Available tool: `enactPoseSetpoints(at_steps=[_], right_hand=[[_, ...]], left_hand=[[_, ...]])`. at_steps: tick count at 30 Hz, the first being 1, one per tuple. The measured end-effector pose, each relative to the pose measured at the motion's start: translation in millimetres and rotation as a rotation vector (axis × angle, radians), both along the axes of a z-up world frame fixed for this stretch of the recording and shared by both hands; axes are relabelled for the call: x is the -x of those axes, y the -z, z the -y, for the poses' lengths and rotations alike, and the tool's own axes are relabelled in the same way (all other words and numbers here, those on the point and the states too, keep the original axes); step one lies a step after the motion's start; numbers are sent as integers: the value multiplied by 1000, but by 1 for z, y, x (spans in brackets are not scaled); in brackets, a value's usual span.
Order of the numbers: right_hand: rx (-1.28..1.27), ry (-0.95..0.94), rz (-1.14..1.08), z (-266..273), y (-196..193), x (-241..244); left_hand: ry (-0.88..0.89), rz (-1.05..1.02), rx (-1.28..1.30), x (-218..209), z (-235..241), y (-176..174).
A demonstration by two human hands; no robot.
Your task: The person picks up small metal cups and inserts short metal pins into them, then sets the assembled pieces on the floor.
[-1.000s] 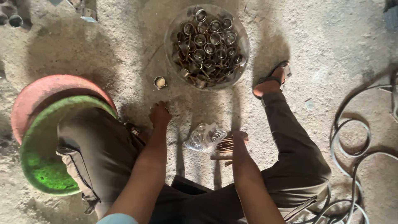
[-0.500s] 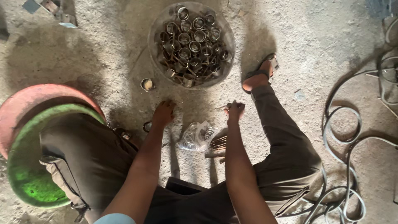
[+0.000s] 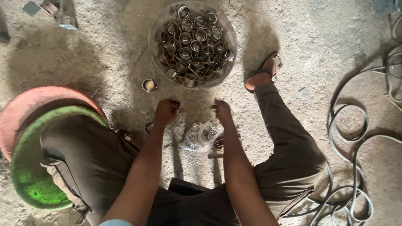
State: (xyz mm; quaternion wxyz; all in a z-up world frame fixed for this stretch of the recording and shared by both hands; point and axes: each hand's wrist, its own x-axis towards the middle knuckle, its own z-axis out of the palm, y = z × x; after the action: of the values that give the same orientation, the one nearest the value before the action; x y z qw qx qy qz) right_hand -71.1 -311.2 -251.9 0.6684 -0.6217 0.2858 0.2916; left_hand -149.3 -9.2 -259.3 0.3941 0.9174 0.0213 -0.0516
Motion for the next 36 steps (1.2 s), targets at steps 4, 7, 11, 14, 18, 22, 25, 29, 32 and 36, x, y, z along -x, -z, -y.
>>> enactPoseSetpoints(at_steps=[4,7,11,14,18,22,25,29,32,36], right_hand=[[-236,-212,-43,-44,-31,11],[-639,-18,-66,-66,-25,21],[-970,240,-104,-78,-19,16],[-691,267,-78,-84,-48,4],[-584,93,-29,-80,-77,-11],[-483,-41,38,-86,-94,-23],[-375,-121,101,-94,-94,-30],[-157,-153,61,-103,-87,-29],[-186,-127,98,-109,-87,-25],[-316,-52,86,-114,-99,-25]], left_hand=[[-5,-2,266,-32,9,-31],[32,349,113,-41,32,-84],[43,186,-18,-39,57,-157],[152,130,-74,-40,62,-187],[308,233,-133,-53,47,-202],[412,263,-362,-60,31,-211],[337,316,-285,-55,30,-212],[259,72,-296,-53,39,-200],[219,16,-280,-56,43,-189],[204,55,-199,-56,39,-188]])
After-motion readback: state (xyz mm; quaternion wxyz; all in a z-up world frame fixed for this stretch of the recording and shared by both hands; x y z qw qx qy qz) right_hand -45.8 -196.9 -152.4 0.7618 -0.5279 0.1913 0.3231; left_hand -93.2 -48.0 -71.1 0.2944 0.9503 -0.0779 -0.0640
